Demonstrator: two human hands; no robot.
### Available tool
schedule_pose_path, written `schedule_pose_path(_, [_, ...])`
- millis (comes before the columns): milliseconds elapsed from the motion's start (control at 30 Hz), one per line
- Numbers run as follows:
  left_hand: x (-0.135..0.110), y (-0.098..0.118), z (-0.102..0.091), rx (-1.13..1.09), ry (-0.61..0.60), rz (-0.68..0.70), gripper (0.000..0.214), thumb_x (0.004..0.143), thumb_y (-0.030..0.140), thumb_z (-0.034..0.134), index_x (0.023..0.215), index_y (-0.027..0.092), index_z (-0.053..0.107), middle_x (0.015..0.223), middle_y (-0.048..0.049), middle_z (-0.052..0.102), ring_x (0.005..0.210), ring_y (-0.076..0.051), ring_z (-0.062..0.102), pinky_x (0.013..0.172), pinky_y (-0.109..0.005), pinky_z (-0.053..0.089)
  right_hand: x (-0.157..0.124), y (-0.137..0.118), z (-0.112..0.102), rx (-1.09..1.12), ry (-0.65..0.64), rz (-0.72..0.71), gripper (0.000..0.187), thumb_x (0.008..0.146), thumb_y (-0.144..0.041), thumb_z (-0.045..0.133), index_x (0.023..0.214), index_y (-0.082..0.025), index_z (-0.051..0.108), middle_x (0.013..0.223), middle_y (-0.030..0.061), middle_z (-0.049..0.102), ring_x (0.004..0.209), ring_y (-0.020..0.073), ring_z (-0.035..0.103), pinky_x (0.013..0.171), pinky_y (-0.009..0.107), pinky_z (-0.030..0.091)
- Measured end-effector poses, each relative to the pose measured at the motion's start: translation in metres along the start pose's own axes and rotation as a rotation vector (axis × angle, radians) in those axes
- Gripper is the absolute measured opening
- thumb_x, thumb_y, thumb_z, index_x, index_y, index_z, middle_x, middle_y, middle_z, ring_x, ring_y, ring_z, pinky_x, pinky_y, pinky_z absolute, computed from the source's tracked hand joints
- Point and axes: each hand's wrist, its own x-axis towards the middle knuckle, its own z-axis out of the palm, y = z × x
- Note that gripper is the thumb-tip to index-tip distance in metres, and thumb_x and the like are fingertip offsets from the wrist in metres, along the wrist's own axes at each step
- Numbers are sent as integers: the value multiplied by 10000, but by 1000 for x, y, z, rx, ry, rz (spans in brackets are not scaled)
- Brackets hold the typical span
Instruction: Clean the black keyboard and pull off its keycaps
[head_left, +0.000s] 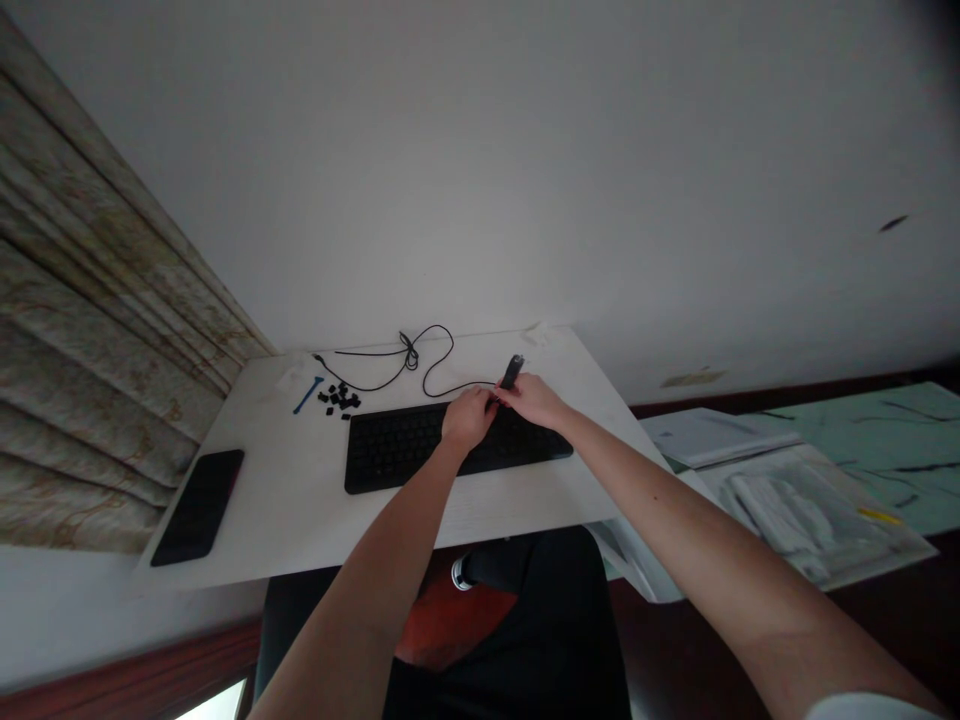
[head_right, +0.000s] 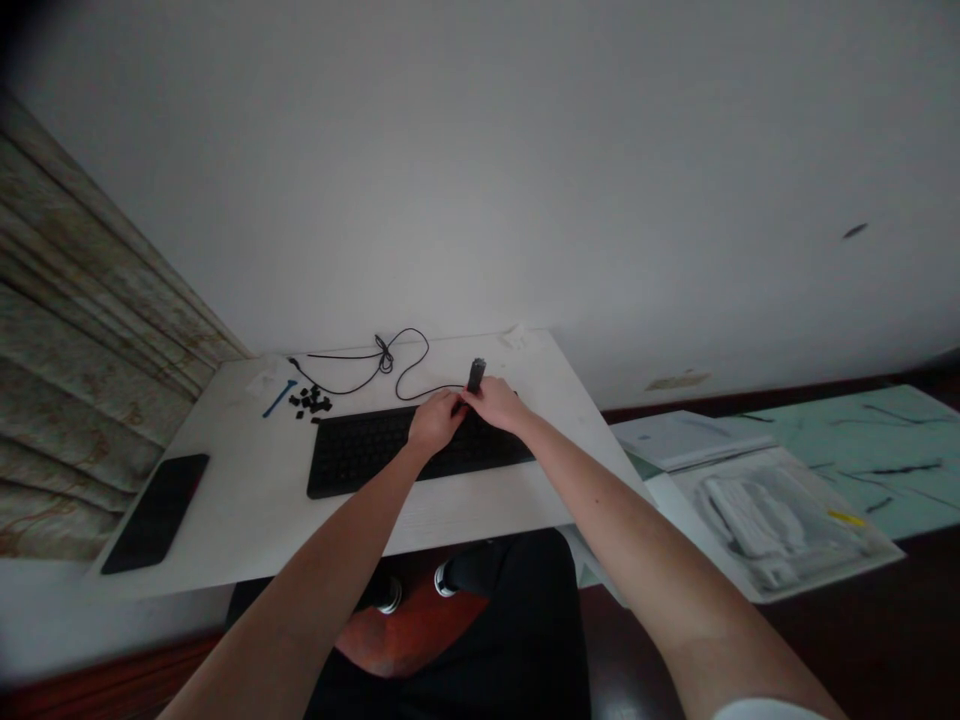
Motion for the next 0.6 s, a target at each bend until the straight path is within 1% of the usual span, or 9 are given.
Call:
schedule_pose_path(167, [0, 0, 0, 6, -7, -7, 221, 996, 307, 500, 1065, 198, 679, 1106, -89, 682, 1065, -228, 615, 890, -334, 504, -1, -8, 0, -125, 17, -13, 161, 910, -254, 616, 853, -176, 744, 760, 69, 740, 697, 199, 685, 632, 244, 471])
schedule_pose_path(433, [0, 0, -2, 10, -17, 4, 266, 1007, 351, 482, 1051, 207, 701, 1068, -88, 674, 1062, -226, 611, 893, -326, 500, -2, -9, 5, -149, 52, -36, 134, 899, -243, 635, 853, -183, 745, 804, 76, 760, 746, 218, 706, 683, 262, 491])
schedule_pose_path(600, [0, 0, -1, 17, -15, 4, 273, 1008, 361, 477, 1039, 199, 695, 1068, -91, 678, 1049, -233, 619, 865, -329, 505, -1, -10, 5, -152, 57, -30, 148, 906, -248, 638, 834, -173, 743, 799, 95, 760, 750, 225, 709, 666, 259, 485])
